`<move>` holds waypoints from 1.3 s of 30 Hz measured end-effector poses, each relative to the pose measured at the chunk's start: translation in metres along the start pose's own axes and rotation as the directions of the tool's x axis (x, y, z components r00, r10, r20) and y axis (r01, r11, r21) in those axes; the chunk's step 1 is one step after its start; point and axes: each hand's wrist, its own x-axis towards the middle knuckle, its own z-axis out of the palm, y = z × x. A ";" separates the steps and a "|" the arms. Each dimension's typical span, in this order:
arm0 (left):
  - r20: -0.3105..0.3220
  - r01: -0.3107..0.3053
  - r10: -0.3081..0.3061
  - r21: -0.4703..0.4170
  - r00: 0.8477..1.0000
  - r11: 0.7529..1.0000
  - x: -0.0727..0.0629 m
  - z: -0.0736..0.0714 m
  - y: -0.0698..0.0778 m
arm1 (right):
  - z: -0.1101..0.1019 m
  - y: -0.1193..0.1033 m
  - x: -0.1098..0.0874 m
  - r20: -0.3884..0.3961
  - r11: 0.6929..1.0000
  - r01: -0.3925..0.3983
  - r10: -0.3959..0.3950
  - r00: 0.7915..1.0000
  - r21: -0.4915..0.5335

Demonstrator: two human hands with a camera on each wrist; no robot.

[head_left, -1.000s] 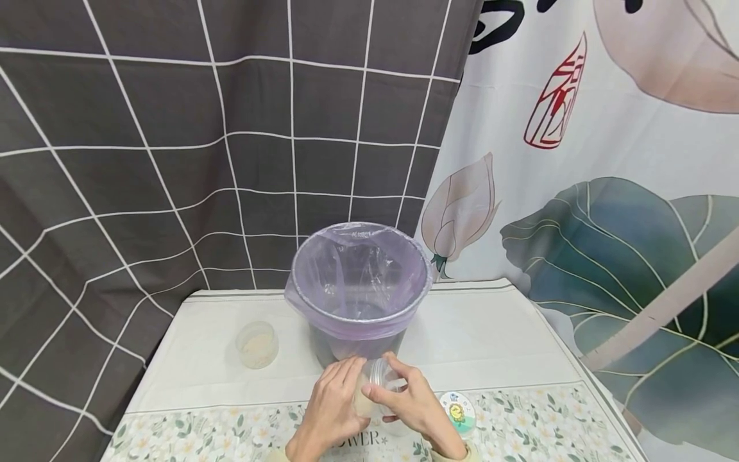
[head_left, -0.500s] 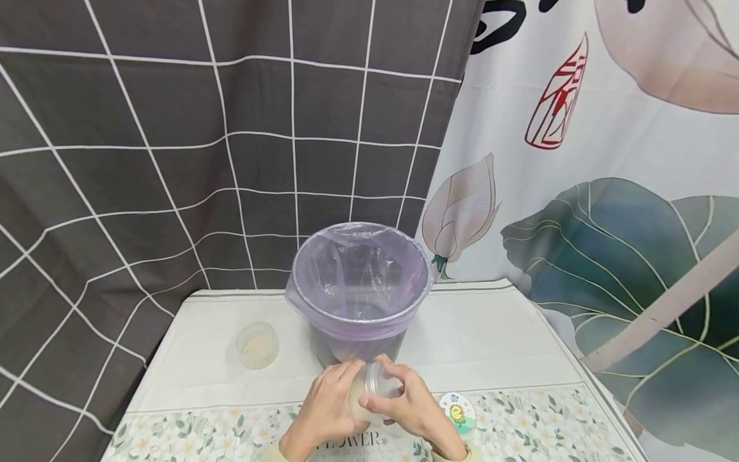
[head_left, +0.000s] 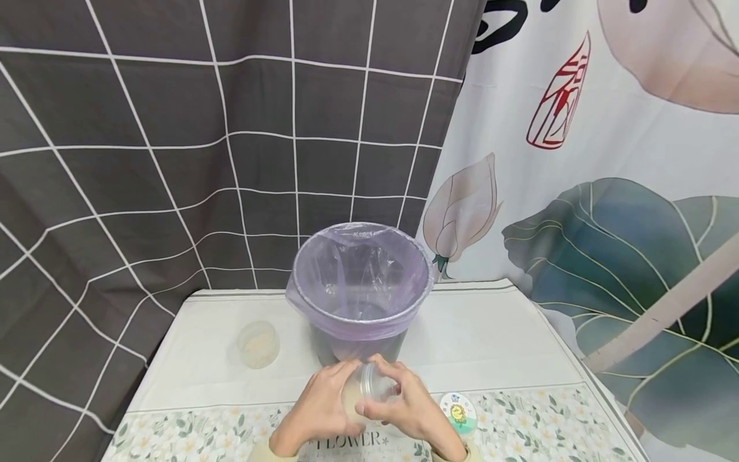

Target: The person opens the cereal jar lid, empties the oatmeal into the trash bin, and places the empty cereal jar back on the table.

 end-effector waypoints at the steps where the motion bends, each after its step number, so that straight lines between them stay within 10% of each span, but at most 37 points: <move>1: 0.024 0.012 -0.011 -0.027 1.000 1.000 0.000 0.000 0.000 | 0.000 0.000 0.000 -0.006 0.999 0.009 -0.009 1.000 -0.031; 16: 0.322 0.173 -0.078 -0.279 0.944 0.945 -0.001 -0.007 -0.010 | -0.004 0.002 -0.004 0.070 0.983 0.117 -0.108 0.992 -0.140; 39: 0.417 0.197 0.000 -0.431 0.909 0.881 0.000 -0.009 -0.016 | -0.011 0.000 -0.006 0.212 0.956 0.170 -0.119 0.970 -0.240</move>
